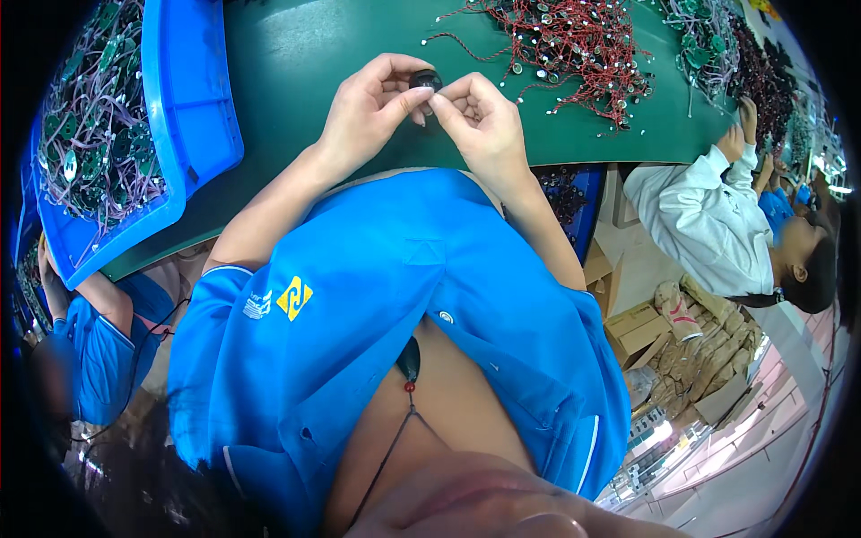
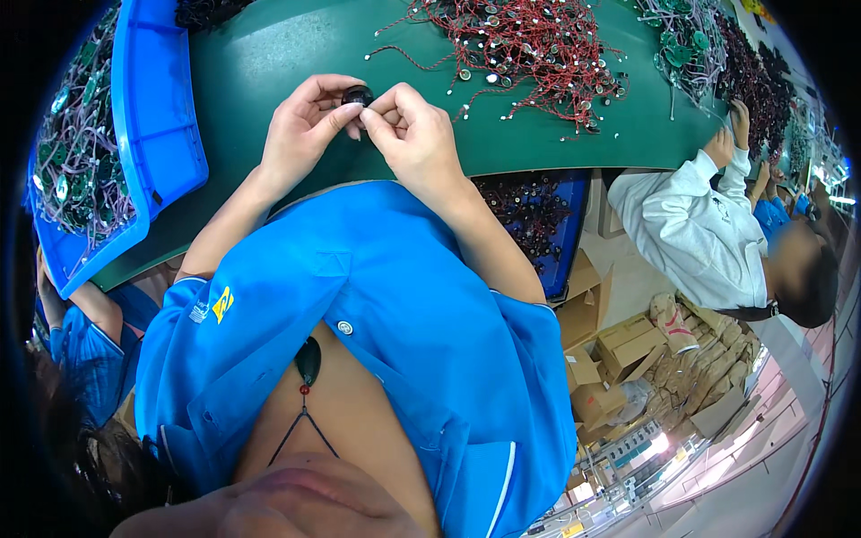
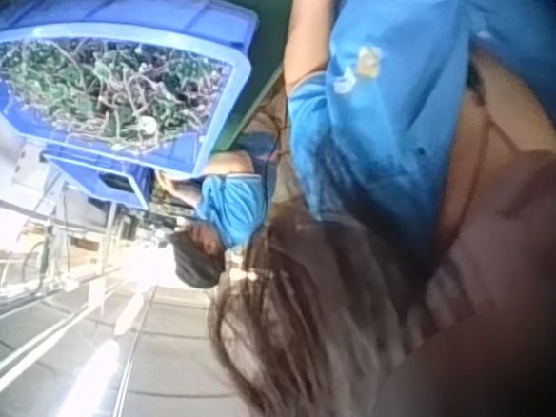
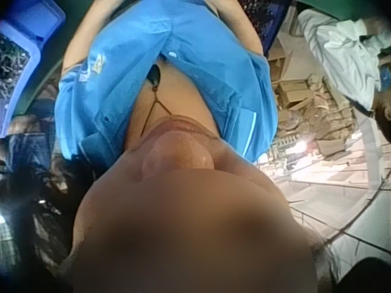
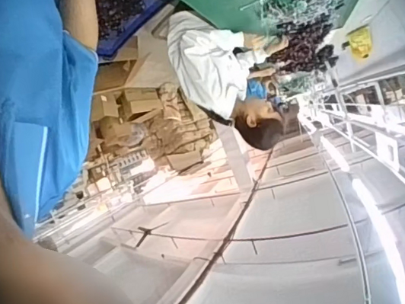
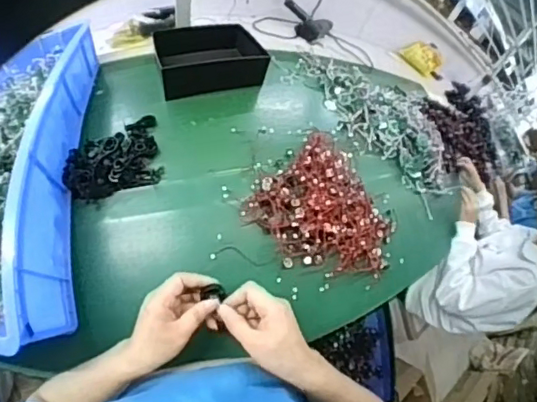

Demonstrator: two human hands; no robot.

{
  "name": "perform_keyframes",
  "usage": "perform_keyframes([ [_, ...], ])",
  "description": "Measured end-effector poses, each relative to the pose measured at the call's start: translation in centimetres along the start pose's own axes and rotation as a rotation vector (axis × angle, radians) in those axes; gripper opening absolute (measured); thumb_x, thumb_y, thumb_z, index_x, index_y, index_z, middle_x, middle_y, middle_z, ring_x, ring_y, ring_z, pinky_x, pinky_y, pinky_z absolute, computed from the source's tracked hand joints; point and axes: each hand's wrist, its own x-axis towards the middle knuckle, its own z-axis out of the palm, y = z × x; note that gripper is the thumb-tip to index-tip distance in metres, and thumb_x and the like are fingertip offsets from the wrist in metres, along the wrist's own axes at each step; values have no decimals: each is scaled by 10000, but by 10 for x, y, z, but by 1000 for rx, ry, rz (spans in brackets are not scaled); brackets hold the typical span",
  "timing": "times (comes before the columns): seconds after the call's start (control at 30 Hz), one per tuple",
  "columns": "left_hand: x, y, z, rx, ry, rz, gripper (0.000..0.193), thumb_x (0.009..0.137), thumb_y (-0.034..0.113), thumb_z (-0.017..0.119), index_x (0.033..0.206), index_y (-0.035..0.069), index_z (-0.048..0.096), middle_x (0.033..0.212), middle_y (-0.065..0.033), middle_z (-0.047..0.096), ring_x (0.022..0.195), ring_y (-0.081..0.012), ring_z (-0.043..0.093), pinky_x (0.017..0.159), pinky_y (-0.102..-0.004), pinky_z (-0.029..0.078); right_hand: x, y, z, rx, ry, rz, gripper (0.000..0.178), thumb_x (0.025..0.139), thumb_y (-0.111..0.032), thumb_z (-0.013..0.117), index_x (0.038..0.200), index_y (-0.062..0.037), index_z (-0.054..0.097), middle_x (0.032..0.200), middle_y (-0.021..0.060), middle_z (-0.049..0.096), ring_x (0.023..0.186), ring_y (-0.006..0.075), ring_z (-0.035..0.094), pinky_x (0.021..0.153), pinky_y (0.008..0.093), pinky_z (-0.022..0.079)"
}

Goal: Assembling and inspecting small electronic components with attached wires at a manufacturing workstation.

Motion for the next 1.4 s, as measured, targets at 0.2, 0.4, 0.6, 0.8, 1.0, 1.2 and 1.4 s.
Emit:
perform_keyframes([
  [0.2, -4, 0, 1, 48, 49, -7, 231, 896, 8, 603, 1121, -17, 559, 899, -100, 637, 714, -132, 619, 672, -225, 535, -2, 7, 4, -97, 59, -46, 63, 898, -51, 607, 891, -21, 551, 657, -8, 540, 561, 40, 460, 495, 172, 348],
  [0.4, -2, 1, -3, -89, 36, -131, 224, 930, 30, 574, 1144, -35, 573, 923, -94, 626, 741, -118, 590, 689, -208, 507, -2, 11, 4, -102, 32, -64, 88, 907, -64, 603, 900, -21, 526, 644, 0, 533, 547, 54, 459, 490, 183, 351],
  [0.6, -3, -1, -4, -167, 25, -165, 212, 911, 46, 599, 1113, -20, 597, 895, -83, 644, 700, -114, 603, 665, -197, 512, -3, 14, 3, -133, 26, -65, 82, 903, -56, 605, 874, -26, 534, 623, -1, 531, 539, 53, 465, 481, 192, 349],
  [0.8, -4, -5, -5, -149, 53, -249, 207, 898, 54, 619, 1092, -18, 613, 878, -65, 648, 701, -96, 590, 654, -187, 497, -8, 15, 10, -478, 96, -258, 84, 870, -60, 627, 841, -59, 548, 597, -11, 533, 498, 77, 460, 466, 225, 353],
  [1.0, -3, -6, 0, -75, 82, -258, 206, 886, 45, 628, 1083, -15, 620, 851, -54, 645, 703, -85, 584, 637, -186, 485, -7, 21, 11, -668, 154, -391, 97, 835, -90, 653, 829, -92, 556, 594, -9, 550, 474, 128, 476, 462, 273, 372],
  [1.2, 2, -14, 20, -75, -150, -285, 197, 881, 42, 630, 1073, -6, 619, 845, -54, 630, 686, -84, 578, 619, -194, 482, -26, 27, -16, -800, 215, -455, 89, 842, -136, 637, 846, -110, 552, 620, 26, 586, 504, 209, 548, 479, 335, 402],
  [1.4, 2, -18, 22, 158, -147, -160, 193, 886, 52, 628, 1072, 2, 619, 872, -55, 606, 642, -92, 565, 593, -204, 477, -112, 32, -116, -1451, 60, 189, 75, 851, -176, 601, 886, -115, 575, 740, 64, 627, 684, 272, 604, 599, 376, 450],
])
